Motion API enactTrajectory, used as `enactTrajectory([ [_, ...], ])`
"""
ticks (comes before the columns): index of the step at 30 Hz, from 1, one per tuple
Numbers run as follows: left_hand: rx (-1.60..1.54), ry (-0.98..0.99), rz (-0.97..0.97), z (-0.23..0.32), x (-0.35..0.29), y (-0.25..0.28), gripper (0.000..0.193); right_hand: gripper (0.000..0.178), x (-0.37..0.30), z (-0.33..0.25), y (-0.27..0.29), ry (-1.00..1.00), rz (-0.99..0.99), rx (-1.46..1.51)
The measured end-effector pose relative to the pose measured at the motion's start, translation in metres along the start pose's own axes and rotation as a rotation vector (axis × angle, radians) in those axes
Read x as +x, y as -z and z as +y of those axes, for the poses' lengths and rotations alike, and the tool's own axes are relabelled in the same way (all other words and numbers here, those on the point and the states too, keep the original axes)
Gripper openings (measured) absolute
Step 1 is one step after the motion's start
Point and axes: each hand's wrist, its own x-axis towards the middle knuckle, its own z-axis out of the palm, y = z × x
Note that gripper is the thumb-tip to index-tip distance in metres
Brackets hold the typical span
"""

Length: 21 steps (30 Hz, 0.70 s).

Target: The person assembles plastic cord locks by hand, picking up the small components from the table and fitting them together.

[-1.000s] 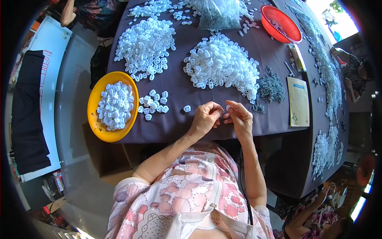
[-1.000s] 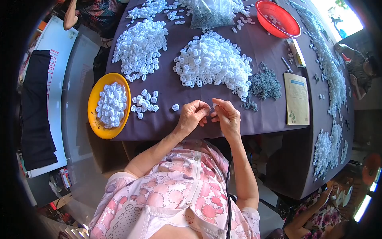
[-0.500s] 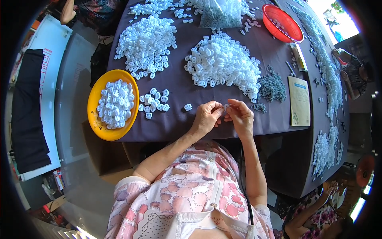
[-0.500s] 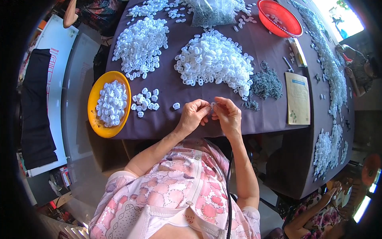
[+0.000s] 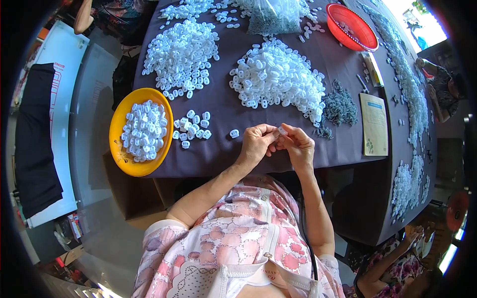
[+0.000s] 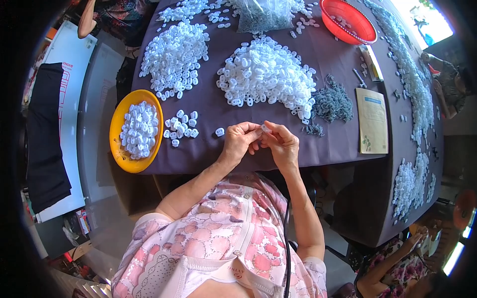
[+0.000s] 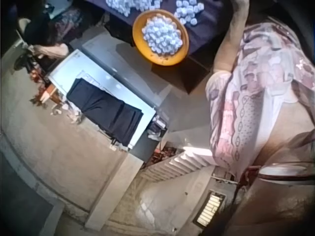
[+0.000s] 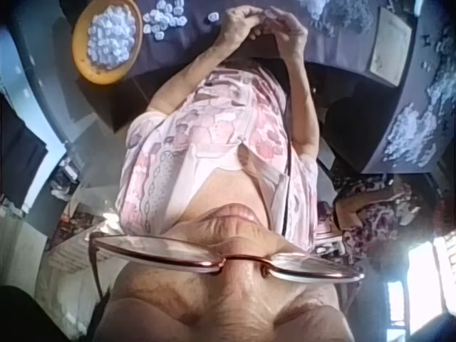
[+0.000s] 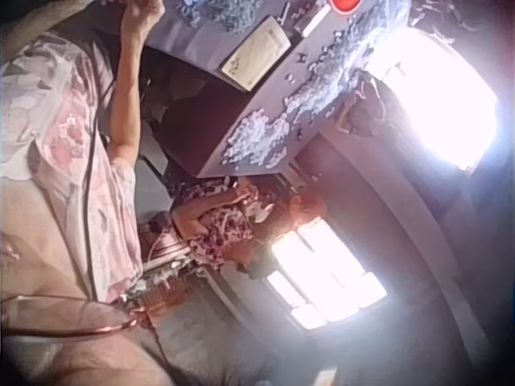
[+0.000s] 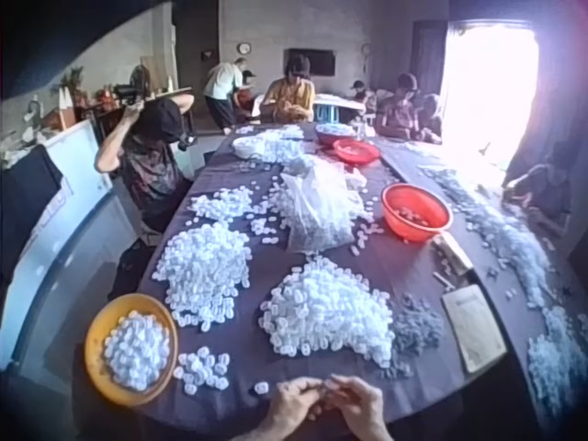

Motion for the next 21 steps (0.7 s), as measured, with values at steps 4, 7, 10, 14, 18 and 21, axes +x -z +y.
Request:
enactTrajectory([
  [4,-0.015,0.007,-0.021,0.003,0.0,0.0,0.017,0.023,0.001,-0.005,0.0,0.02,0.008,-0.102],
  [7,0.042,0.035,-0.09,0.013,-0.002,0.001,0.016,0.022,0.0,-0.013,0.006,0.011,-0.012,-0.164],
  [10,0.294,-0.176,-0.062,0.022,-0.001,0.002,0.014,0.019,0.002,-0.015,0.017,0.109,-0.059,-0.379],
  [14,0.504,-0.477,-0.113,-0.002,0.009,0.002,0.011,0.019,0.001,-0.02,0.015,0.374,-0.085,-0.742],
  [18,0.663,-0.653,-0.024,-0.009,0.006,-0.004,0.005,0.018,-0.003,-0.019,0.016,0.466,-0.098,-0.851],
  [21,0.751,-0.718,-0.017,-0.011,0.003,-0.006,0.002,0.019,-0.006,-0.014,0.017,0.532,-0.059,-0.868],
])
